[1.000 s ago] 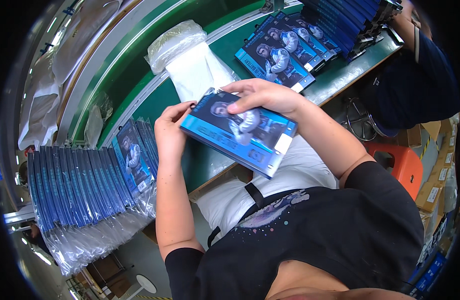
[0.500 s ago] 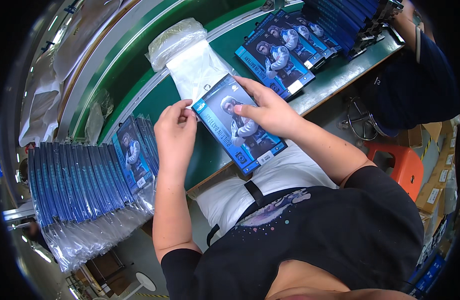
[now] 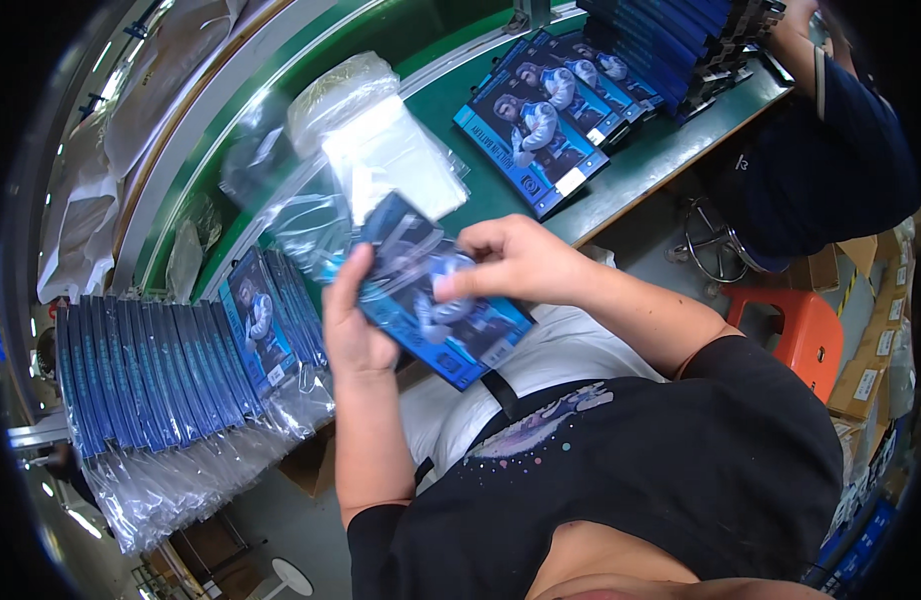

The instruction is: Manually placing small boxed items into plastic bags and stacking them on a factory assembly line.

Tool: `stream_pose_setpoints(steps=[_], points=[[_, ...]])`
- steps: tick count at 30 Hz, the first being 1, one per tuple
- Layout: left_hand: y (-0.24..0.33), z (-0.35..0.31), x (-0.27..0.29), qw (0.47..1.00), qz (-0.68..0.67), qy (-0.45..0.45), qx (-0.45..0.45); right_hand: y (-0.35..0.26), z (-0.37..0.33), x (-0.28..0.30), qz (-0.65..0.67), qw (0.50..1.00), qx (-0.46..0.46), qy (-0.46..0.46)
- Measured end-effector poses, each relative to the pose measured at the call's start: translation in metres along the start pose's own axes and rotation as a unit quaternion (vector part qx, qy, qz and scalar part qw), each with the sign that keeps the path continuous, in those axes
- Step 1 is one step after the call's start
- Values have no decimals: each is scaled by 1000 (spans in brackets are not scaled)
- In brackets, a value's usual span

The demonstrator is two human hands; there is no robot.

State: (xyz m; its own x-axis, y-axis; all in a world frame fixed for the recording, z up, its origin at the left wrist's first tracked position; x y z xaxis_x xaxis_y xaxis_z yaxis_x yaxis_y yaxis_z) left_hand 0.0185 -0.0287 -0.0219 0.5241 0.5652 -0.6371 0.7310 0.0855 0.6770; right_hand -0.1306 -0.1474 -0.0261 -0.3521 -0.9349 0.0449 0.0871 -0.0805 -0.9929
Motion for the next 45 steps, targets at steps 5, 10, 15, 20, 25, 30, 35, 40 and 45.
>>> stream_pose_setpoints(steps=[5, 10, 15, 20, 25, 30, 35, 40, 45], points=[[25, -13, -7, 998, -3, -55, 1, -40, -6, 6, -76, 980, 141, -122], [-25, -48, -52, 963, 163, -202, 72, -67, -7, 11, -219, 873, 409, 149], [-6, -54, -45, 963, 212, -154, 55, -102, -20, 9, -196, 785, 551, 203], [1, -68, -25, 979, 115, -158, 65, -76, -9, -53, -187, 854, 484, -44], [43, -84, -17, 931, 206, 174, -244, -68, -1, -17, -293, 825, 475, 89], [72, -103, 20, 441, 715, 363, -403, -29, 21, 56, -621, 713, 243, 216], [53, -88, 33, 413, 778, 405, -243, 4, 28, 88, -733, 652, 122, 148], [17, -35, -24, 466, 789, 125, -381, -5, 36, 108, -734, 640, 135, 183], [13, 25, 7, 450, 804, 97, -376, -36, 21, 82, -563, 760, 238, 222]])
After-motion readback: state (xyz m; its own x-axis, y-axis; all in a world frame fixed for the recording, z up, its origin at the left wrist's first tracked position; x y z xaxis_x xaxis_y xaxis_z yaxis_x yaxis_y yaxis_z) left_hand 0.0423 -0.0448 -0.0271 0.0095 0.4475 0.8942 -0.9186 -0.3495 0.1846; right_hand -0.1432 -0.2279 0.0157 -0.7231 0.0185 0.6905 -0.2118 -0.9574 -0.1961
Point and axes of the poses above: each hand's wrist, its own z-axis towards the middle knuckle, its own x-axis out of the back of the hand, y = z × x, the point moved 3 cm from there along z, towards the middle knuckle, and after that the axes turned 12 degrees about x, right-handed, at the moved point
